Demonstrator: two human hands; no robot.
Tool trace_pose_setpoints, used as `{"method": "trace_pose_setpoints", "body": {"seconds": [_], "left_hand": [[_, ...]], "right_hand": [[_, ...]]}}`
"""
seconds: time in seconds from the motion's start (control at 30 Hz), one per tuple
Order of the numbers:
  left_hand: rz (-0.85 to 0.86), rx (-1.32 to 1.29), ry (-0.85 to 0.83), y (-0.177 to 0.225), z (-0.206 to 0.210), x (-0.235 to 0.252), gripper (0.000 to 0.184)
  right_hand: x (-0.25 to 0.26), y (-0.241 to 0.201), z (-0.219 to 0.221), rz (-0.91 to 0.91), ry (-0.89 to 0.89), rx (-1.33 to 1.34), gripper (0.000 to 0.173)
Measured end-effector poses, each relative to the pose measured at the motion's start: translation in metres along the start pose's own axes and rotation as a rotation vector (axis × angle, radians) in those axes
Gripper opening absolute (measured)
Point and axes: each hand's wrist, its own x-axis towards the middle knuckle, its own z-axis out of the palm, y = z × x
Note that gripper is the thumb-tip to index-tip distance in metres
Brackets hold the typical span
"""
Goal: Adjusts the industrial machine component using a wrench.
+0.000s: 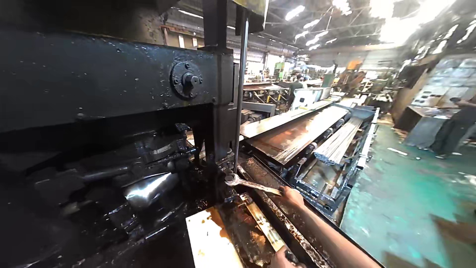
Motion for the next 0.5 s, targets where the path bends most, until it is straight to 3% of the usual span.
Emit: {"method": "trace_pose_setpoints", "body": {"seconds": [0.13,0.37,0.5], "left_hand": [[-0.022,-0.016,-0.026,0.002,-0.003,0.002,0.048],[0.111,-0.133,0.033,-0.005,-0.015,-0.006,0.037],[0.169,-0.17,-0.009,-0.037,-0.011,-0.021,0.041]], "right_hand": [[-0.006,-0.004,0.011,0.013,0.059,-0.044,0.04],[-0.001,-0.001,0.03,-0.077,0.302,-0.206,0.044],[-0.069,-0.013,0.048,0.02,0.119,-0.208,0.048]]}}
